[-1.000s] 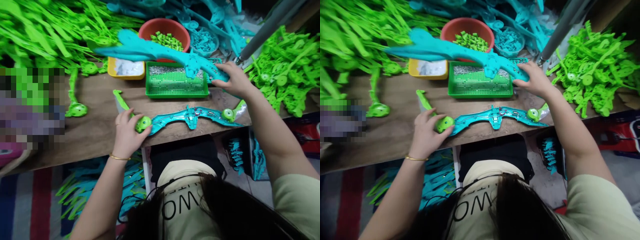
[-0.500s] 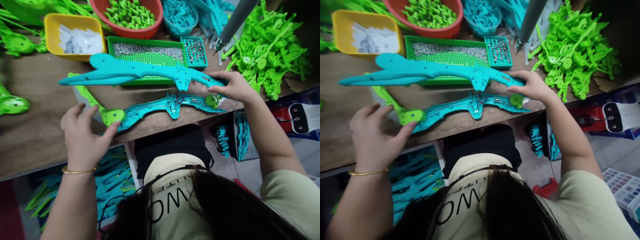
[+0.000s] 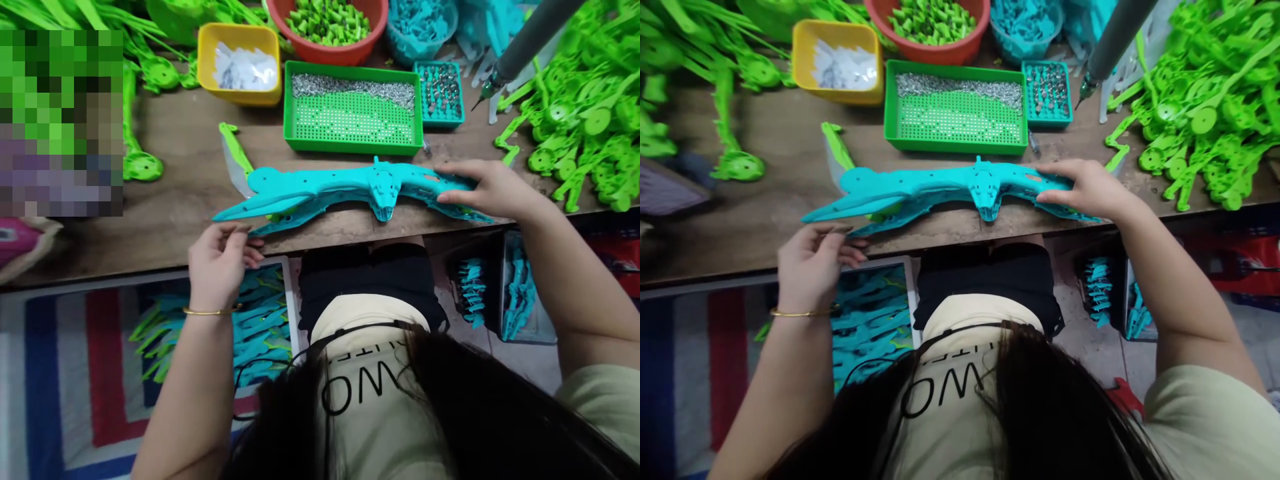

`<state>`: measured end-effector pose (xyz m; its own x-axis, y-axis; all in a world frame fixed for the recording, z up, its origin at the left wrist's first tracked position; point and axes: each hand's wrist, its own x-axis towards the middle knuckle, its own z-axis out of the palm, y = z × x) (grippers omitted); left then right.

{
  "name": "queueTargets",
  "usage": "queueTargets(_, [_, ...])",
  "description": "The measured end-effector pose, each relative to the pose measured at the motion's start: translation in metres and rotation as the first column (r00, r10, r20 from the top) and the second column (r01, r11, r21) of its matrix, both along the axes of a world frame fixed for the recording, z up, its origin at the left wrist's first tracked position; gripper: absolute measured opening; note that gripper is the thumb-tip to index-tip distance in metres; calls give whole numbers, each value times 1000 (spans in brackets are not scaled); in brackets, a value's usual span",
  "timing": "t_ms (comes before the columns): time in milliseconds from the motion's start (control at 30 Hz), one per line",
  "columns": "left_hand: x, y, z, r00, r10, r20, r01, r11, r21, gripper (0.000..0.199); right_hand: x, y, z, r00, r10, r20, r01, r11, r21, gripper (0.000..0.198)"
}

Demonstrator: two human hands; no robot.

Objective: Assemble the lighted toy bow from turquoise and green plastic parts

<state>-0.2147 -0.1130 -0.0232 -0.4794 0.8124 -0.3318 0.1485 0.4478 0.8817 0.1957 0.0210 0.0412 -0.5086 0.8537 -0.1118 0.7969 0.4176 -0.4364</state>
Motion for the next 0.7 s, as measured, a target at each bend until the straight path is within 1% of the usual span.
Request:
queueTargets(67, [3,0,6,991,16,134,-11,999,-40,12,-2,-1,-2,999,36,19,-36,999,26,56])
queueTargets(133, [4,0,10,972,17,234,2,997,-81,12,-2,-2,-2,998,43,39,-45,998,50,57])
queueTargets(200, [4,2,12,941,30,336,6,994,-105,21,-1,-3,-1,998,39,55,-42,997,63,56])
queueTargets(267, [4,4,13,898,56,437,-10,994,-106,35,0,-4,1,997,35,65,-40,997,71,57])
queueTargets(333, [4,6,12,871,70,487,-23,995,-101,48,2,-3,1,996,37,77,-43,996,77,58])
queueTargets(400, [5,8,10,864,83,496,-35,994,-106,53,2,-3,-1,995,42,95,-50,995,88,59])
queueTargets(467, [7,10,7,873,105,476,-54,991,-118,45,2,-3,-3,992,61,107,-71,993,93,59])
queueTargets(567, [10,10,3,925,102,366,-62,991,-120,27,3,-5,-8,986,114,125,-121,991,52,60])
queueTargets(633, [9,8,3,960,69,272,-34,991,-130,22,5,-7,-10,981,139,139,-144,989,23,63])
queueTargets(700, [5,7,5,985,41,166,-17,990,-143,20,7,-9,-12,978,145,150,-151,988,29,63])
